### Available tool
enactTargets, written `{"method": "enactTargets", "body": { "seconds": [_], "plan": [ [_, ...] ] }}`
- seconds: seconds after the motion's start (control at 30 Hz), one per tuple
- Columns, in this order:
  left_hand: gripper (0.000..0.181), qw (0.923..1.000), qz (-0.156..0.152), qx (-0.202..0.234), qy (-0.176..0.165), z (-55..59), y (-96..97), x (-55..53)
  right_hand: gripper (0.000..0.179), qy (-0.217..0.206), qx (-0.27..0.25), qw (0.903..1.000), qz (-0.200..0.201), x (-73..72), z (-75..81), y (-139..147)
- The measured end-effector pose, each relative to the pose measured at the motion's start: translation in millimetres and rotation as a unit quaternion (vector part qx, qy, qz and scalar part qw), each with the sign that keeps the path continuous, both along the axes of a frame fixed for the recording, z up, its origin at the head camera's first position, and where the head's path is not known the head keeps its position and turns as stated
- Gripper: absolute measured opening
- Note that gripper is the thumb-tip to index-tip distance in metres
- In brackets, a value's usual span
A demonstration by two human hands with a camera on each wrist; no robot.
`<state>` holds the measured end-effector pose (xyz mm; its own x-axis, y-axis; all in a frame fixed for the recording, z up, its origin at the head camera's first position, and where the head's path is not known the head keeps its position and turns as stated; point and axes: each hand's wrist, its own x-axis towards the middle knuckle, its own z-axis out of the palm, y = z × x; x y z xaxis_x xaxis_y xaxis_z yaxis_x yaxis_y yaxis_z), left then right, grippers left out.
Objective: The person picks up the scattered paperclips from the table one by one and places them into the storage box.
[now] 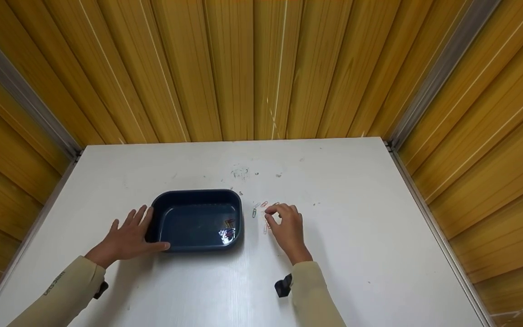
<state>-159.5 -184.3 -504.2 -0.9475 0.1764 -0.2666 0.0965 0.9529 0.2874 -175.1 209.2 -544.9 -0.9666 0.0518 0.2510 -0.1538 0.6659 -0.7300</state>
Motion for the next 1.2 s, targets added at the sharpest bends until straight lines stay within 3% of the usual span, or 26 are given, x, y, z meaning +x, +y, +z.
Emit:
{"method": "enactTargets", "body": {
  "seconds": [0.27, 0.53, 0.8, 1.2],
  "plan": [
    [0.122, 0.9999, -0.004, -0.003, -0.009, 1.3, 0.5, -3.1, 0.010, -0.021, 0.015, 0.9994, -0.024, 3.4, -2.8, 17],
    [0.122, 1.0000, 0.000, 0.007, -0.005, 0.7, -0.6, -1.5, 0.010, -0.016, 0.015, 0.9993, -0.031, 5.6, -6.1, 29],
    [0.121, 1.0000, -0.001, 0.004, 0.003, 1.7, -0.6, -1.8, 0.014, -0.057, 0.017, 0.9970, -0.049, 7.3, -10.6, 43],
    [0.123, 0.9996, 0.004, 0.017, -0.022, -0.7, -1.6, -4.8, 0.016, -0.088, 0.038, 0.9933, -0.064, 5.3, -20.4, 54]
  ]
}}
